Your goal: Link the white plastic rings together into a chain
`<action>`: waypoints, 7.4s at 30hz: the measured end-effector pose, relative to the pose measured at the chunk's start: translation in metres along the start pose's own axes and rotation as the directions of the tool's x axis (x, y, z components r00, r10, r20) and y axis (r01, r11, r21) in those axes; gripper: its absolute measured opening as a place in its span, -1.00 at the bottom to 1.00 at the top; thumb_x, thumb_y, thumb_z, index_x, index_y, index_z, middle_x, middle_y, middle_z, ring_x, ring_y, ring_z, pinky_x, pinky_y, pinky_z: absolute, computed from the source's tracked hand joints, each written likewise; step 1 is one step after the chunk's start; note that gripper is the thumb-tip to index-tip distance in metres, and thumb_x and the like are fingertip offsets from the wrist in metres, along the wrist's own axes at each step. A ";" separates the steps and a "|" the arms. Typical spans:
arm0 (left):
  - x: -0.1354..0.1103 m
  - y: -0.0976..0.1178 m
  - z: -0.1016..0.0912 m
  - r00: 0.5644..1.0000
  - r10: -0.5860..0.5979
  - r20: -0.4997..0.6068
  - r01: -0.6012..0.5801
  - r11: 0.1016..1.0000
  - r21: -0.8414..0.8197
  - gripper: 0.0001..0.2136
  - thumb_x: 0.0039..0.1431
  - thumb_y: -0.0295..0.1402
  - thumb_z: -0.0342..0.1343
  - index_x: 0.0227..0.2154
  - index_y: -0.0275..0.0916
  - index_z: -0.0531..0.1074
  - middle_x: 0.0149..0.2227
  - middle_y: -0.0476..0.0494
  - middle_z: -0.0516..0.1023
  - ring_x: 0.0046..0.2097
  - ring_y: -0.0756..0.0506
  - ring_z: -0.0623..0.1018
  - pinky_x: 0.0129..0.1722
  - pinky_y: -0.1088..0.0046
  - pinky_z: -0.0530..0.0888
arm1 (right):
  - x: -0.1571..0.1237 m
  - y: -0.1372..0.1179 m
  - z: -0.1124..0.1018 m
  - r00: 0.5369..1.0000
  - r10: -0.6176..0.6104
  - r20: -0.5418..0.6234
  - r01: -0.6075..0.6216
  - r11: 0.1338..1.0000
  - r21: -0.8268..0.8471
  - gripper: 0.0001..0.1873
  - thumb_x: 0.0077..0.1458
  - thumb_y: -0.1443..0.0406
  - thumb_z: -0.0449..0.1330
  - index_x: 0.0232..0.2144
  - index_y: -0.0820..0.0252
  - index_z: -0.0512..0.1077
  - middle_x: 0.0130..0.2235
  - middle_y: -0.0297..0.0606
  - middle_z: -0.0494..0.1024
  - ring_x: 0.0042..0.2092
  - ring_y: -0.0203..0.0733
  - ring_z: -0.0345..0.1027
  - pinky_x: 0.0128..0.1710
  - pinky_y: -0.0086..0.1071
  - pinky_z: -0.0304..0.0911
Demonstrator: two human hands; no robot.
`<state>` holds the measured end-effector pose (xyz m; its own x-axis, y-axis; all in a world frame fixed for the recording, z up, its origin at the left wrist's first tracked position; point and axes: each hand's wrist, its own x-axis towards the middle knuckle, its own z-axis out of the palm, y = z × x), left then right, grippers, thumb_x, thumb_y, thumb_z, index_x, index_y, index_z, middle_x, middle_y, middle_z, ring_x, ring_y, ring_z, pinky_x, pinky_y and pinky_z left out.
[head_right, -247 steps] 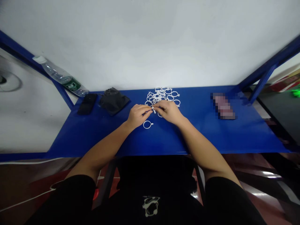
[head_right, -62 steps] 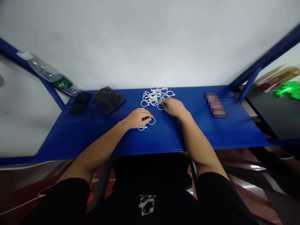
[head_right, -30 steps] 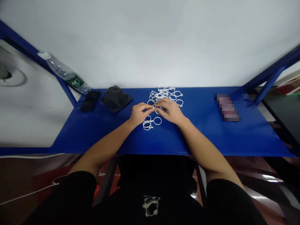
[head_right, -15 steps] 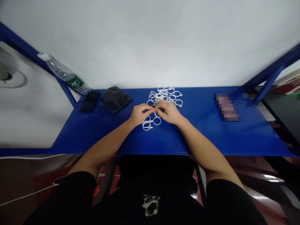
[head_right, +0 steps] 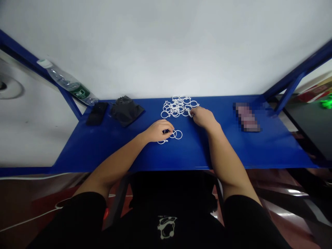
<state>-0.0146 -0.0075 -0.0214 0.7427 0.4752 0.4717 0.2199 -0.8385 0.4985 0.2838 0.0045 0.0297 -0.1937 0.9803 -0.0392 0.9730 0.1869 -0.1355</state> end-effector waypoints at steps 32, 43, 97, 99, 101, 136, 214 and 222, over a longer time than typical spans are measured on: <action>0.001 0.002 -0.004 0.874 0.036 -0.485 0.093 0.967 0.238 -0.79 0.41 -0.22 0.39 0.01 -0.13 0.60 -0.15 -0.08 0.74 -0.29 -0.06 0.65 -0.12 0.27 0.54 | -0.006 -0.072 0.019 0.977 -0.149 -0.153 0.158 0.019 0.987 -0.58 0.12 -0.01 0.57 -0.14 0.10 0.65 -0.33 -0.36 0.65 -0.41 -0.30 0.50 -0.32 -0.32 0.57; 0.002 0.003 -0.006 0.847 0.018 -0.531 0.122 0.966 0.229 -0.87 0.51 -0.22 0.29 -0.13 -0.12 0.69 -0.20 -0.09 0.77 -0.21 -0.09 0.72 -0.09 0.26 0.56 | -0.009 -0.078 0.026 0.941 -0.147 -0.305 0.336 0.285 0.898 -0.62 0.22 -0.07 0.48 -0.20 0.09 0.69 -0.37 -0.32 0.69 -0.44 -0.29 0.45 -0.41 -0.33 0.44; 0.002 0.003 0.000 0.924 -0.037 -0.380 0.121 0.972 0.200 -0.79 0.59 -0.26 0.16 0.05 -0.19 0.66 -0.13 -0.14 0.80 -0.15 -0.11 0.77 -0.07 0.25 0.59 | 0.001 -0.036 0.013 0.856 -0.169 -0.488 0.350 0.885 0.306 -0.59 0.49 0.27 0.06 0.18 0.11 0.62 -0.02 0.00 0.67 0.00 0.11 0.56 0.05 -0.04 0.49; 0.002 0.001 -0.001 0.904 -0.071 -0.422 0.163 0.969 0.188 -0.79 0.57 -0.27 0.20 0.09 -0.19 0.64 -0.12 -0.14 0.80 -0.14 -0.11 0.76 -0.05 0.24 0.59 | -0.005 -0.052 0.014 0.822 -0.250 -0.511 0.466 0.811 0.353 -0.65 0.51 0.26 0.09 0.14 0.08 0.62 -0.06 -0.06 0.67 -0.04 0.05 0.55 0.03 -0.06 0.49; 0.002 -0.001 -0.001 0.893 -0.092 -0.441 0.193 0.963 0.189 -0.82 0.54 -0.28 0.24 0.06 -0.18 0.65 -0.14 -0.13 0.80 -0.15 -0.12 0.77 -0.05 0.23 0.59 | -0.010 -0.066 0.017 0.798 -0.319 -0.511 0.548 0.737 0.395 -0.68 0.52 0.27 0.09 0.12 0.06 0.60 -0.06 -0.10 0.68 -0.03 0.01 0.56 0.03 -0.08 0.49; 0.003 0.007 0.002 1.000 0.015 -0.024 -0.014 0.997 0.071 -0.88 0.43 -0.41 0.25 -0.19 -0.14 0.70 0.00 -0.18 0.77 0.05 -0.17 0.73 0.11 0.12 0.64 | 0.020 0.028 0.026 0.905 0.148 -0.399 -0.035 0.961 0.276 -0.52 0.36 0.28 0.16 0.25 0.15 0.61 0.23 0.05 0.65 0.13 0.22 0.59 0.15 0.06 0.51; 0.004 -0.001 -0.002 0.884 -0.145 -0.445 0.174 0.984 0.025 -0.90 0.48 -0.29 0.32 -0.15 -0.13 0.72 -0.17 -0.11 0.80 -0.16 -0.11 0.76 -0.05 0.25 0.65 | -0.011 -0.069 0.020 0.803 -0.316 -0.505 0.562 0.682 0.469 -0.86 0.39 0.21 0.28 -0.14 0.08 0.64 -0.17 -0.22 0.72 -0.26 -0.18 0.54 -0.23 -0.24 0.45; 0.002 -0.003 -0.001 0.900 -0.120 -0.420 0.180 0.978 0.107 -0.90 0.48 -0.29 0.32 -0.19 -0.13 0.69 -0.20 -0.09 0.79 -0.17 -0.10 0.74 -0.06 0.25 0.61 | -0.011 -0.069 0.015 0.780 -0.382 -0.496 0.615 0.615 0.494 -0.83 0.46 0.16 0.24 -0.16 0.05 0.59 -0.14 -0.21 0.72 -0.15 -0.11 0.57 -0.10 -0.17 0.47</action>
<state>-0.0144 -0.0038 -0.0206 0.3762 0.6397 0.6702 0.4167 -0.7629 0.4943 0.2167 -0.0202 0.0244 -0.4603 0.7254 0.5118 0.4177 0.6857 -0.5961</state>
